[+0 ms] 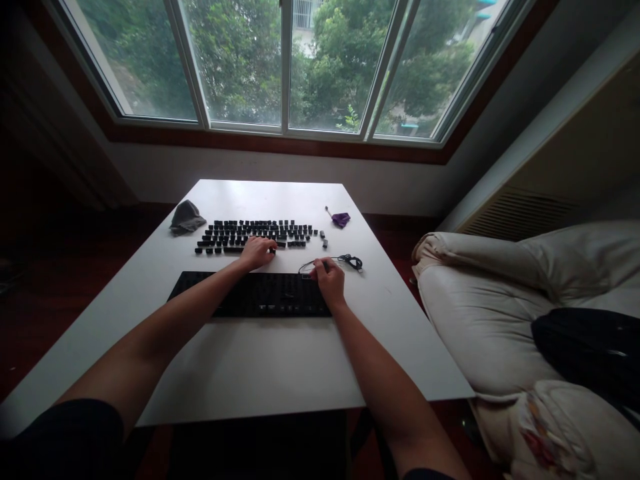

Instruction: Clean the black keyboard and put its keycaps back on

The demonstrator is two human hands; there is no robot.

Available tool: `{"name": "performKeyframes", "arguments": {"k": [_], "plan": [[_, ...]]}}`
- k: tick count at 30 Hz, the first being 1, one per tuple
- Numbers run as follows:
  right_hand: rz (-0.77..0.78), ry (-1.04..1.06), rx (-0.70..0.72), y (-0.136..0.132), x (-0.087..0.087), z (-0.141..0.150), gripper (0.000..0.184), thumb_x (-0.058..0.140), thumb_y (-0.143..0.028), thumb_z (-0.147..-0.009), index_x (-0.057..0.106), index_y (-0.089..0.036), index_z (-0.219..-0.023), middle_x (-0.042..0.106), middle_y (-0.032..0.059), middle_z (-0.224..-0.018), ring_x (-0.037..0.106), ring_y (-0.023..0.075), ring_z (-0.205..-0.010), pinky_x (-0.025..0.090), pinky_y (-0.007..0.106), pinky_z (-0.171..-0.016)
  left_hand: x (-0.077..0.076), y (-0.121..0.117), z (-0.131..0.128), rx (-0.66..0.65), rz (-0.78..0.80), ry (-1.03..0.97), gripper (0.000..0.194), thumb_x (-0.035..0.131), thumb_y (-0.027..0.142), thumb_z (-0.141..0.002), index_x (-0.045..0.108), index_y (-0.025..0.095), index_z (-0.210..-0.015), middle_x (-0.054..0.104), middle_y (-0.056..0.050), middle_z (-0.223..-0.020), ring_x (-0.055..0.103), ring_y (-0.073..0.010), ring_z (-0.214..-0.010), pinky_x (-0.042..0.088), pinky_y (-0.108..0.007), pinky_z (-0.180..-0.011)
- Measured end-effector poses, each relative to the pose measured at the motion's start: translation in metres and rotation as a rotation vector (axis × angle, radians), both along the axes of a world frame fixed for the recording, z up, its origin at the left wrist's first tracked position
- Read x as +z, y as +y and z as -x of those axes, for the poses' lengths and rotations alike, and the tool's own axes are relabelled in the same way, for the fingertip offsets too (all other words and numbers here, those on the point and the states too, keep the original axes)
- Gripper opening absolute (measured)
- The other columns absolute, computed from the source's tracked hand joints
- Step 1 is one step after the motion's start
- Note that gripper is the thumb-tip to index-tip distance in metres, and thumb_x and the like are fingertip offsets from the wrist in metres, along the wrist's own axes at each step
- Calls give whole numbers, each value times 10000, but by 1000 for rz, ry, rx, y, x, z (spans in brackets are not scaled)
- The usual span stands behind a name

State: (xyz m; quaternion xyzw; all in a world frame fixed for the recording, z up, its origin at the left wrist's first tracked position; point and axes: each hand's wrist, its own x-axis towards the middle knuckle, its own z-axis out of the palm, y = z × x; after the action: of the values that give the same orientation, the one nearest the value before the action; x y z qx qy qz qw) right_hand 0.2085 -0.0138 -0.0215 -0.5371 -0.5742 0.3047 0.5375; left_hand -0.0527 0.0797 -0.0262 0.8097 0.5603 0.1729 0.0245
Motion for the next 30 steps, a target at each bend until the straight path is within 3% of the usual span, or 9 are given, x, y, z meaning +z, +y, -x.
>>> {"name": "performKeyframes", "arguments": {"k": [5,9,12,15,19,25,30], "plan": [[1,-21,12,1,0,0,405,537,-603,-899,649,-218,-839,683,1,-632,641,176,-569,516,290,-628,12,-11,9,25,-45,-37,266,674,288,-834,699,264,-1098,711,-62,-1114,609,-274,-1066,372,-422,-986],[-7,-7,34,3,2,1,369,551,-582,-896,628,-221,-891,633,-23,-594,597,166,-537,498,283,-592,23,-41,14,29,-93,-69,218,646,326,-882,707,254,-1078,699,-77,-1088,604,-284,-1053,394,-439,-975],[-42,8,49,3,4,4,329,584,-554,-883,606,-230,-935,598,-37,-597,566,160,-536,480,274,-566,27,-75,16,-64,-122,-96,224,594,352,-931,691,269,-1115,685,-67,-1145,598,-277,-1076,406,-444,-986],[-43,31,104,2,6,10,315,615,-527,-870,616,-231,-976,617,-26,-652,598,165,-589,497,277,-595,28,-104,18,-182,-52,-37,212,611,352,-922,696,259,-1093,685,-71,-1134,606,-280,-1068,441,-436,-955],[16,63,234,-4,8,21,357,630,-519,-860,659,-213,-1041,676,13,-758,653,179,-692,525,287,-649,27,-128,24,-247,6,9,237,626,370,-917,694,264,-1118,677,-83,-1165,609,-286,-1083,464,-445,-975],[38,22,351,-11,18,39,361,621,-528,-873,696,-204,-1016,653,0,-701,618,165,-646,488,277,-624,23,-142,48,-361,64,-14,534,702,430,-867,570,331,-1375,520,-66,-1492,488,-296,-1361,381,-460,-1155],[64,-6,477,-1,31,58,312,648,-502,-851,681,-208,-949,620,-17,-661,572,153,-595,444,265,-577,16,-134,53,-411,76,46,600,653,502,-905,480,371,-1463,431,-46,-1582,397,-303,-1457,282,-518,-1207]]}}
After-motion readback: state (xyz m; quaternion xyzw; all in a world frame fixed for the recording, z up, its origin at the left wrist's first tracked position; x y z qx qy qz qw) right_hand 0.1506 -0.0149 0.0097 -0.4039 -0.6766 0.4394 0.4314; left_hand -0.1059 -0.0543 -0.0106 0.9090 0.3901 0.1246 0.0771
